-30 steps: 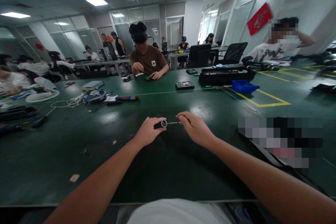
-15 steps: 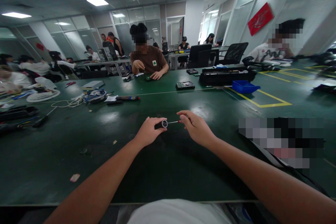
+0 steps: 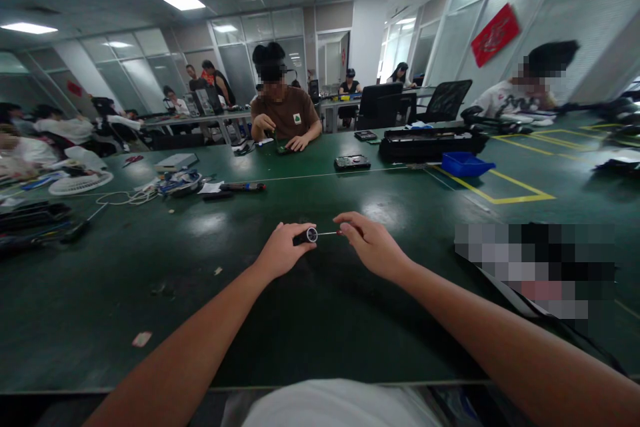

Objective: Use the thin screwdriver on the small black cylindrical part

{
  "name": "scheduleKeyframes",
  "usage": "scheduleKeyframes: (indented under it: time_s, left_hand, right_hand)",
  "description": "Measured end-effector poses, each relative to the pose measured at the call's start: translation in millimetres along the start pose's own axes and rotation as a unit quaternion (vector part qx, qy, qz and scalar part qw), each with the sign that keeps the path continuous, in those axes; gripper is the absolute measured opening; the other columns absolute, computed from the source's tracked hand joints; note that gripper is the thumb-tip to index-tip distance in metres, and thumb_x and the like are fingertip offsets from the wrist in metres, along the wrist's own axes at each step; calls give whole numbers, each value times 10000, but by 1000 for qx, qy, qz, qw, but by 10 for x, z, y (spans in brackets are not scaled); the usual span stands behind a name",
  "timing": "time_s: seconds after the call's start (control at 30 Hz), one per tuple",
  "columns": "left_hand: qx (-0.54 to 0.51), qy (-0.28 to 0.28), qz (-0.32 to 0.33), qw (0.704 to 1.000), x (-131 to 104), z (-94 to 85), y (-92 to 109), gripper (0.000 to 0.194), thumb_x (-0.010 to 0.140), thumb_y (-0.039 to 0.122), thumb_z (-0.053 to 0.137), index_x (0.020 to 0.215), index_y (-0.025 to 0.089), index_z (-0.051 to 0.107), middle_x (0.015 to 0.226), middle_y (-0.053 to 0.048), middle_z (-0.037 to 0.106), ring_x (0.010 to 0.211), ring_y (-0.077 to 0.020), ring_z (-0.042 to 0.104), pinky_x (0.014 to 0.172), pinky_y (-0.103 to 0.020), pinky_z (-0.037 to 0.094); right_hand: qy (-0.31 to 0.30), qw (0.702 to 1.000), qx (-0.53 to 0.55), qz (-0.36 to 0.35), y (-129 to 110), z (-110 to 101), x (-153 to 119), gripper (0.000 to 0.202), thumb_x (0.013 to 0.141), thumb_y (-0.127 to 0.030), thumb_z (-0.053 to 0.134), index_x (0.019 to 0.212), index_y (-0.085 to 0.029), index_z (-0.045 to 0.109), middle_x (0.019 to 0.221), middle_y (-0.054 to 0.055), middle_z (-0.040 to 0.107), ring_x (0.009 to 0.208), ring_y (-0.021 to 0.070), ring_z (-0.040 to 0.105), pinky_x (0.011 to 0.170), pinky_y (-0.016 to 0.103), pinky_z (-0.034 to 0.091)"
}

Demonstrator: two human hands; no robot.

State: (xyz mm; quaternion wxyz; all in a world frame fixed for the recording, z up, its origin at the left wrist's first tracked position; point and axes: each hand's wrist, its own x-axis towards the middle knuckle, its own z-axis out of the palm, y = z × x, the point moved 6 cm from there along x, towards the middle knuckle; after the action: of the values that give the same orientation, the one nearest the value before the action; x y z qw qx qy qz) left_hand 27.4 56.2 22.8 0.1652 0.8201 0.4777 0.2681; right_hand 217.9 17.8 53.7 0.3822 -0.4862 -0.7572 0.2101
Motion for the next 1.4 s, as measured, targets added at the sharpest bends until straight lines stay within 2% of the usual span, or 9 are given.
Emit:
scheduleKeyframes:
  time_s: [0.1, 0.27, 0.5, 0.7, 0.93, 1.03, 1.13, 1.2, 1.4]
  left_hand:
    - [-9, 6, -6, 1000, 3, -16, -15, 404, 832, 331, 691, 1232, 321, 639, 1163, -30, 686, 1100, -250, 603, 1152, -559, 228]
    - [-10, -2, -9, 1000, 1, -11, 3, 394, 830, 328, 692, 1221, 322, 646, 1143, -27, 692, 1086, -248, 605, 1147, -564, 232]
    - [-18, -2, -10, 1000, -1, -16, 10, 394, 831, 327, 690, 1223, 314, 645, 1164, -34, 686, 1100, -257, 597, 1149, -582, 212]
    - [-10, -7, -12, 1000, -2, -10, 10, 399, 825, 309, 699, 1221, 304, 648, 1139, -38, 693, 1079, -255, 606, 1145, -563, 233]
    - [-5, -2, -8, 1000, 0, -4, 5, 391, 824, 322, 703, 1211, 310, 648, 1150, -26, 690, 1090, -246, 606, 1146, -547, 246]
    - [-6, -2, 14, 1000, -11, -25, 48, 386, 836, 326, 694, 1218, 307, 639, 1154, -18, 690, 1084, -231, 605, 1141, -538, 262]
    - [13, -13, 67, 998, -19, -24, 132, 379, 871, 324, 653, 1248, 315, 615, 1238, -16, 656, 1174, -218, 559, 1177, -542, 175]
    - [23, -22, 68, 997, -12, -7, 132, 375, 890, 334, 626, 1264, 317, 602, 1269, -22, 639, 1211, -221, 534, 1180, -560, 139]
    - [32, -19, 9, 999, 18, 13, 46, 388, 848, 347, 673, 1228, 277, 636, 1139, -51, 682, 1081, -253, 586, 1113, -541, 288]
  right_hand:
    - [11, 1000, 8, -9, -14, -6, -10, 281, 952, -322, 476, 1203, -215, 546, 840, 27, 662, 733, 183, 609, 669, 314, 451]
    - [-1, 1000, 14, 26, 25, 7, 3, 311, 983, -404, 401, 1140, -206, 583, 774, 24, 647, 677, 181, 602, 627, 311, 440]
    - [7, 1000, 25, 7, -29, -13, -11, 309, 944, -312, 471, 1233, -211, 512, 842, 34, 662, 730, 193, 614, 672, 335, 457]
    - [-11, 999, 29, 19, 18, 27, -8, 284, 987, -390, 386, 1106, -224, 583, 756, 7, 627, 661, 174, 587, 615, 313, 427]
    - [49, 995, 89, 15, 5, -20, -9, 244, 895, -317, 549, 1116, -214, 552, 852, 24, 659, 766, 188, 623, 709, 340, 472]
    - [63, 978, 189, 55, 89, -4, 28, 197, 863, -369, 598, 962, -200, 609, 864, 45, 666, 807, 194, 636, 779, 373, 500]
    - [95, 910, 373, 156, 320, 60, 56, 264, 860, -459, 570, 878, -198, 599, 777, 32, 620, 696, 174, 612, 718, 376, 537]
    - [124, 876, 422, 197, 453, 91, 62, 265, 838, -463, 596, 834, -199, 577, 720, 20, 581, 637, 157, 578, 657, 351, 542]
    - [148, 912, 348, 160, 482, 95, 61, 264, 855, -470, 570, 874, -207, 568, 781, 23, 603, 667, 150, 574, 632, 315, 521]
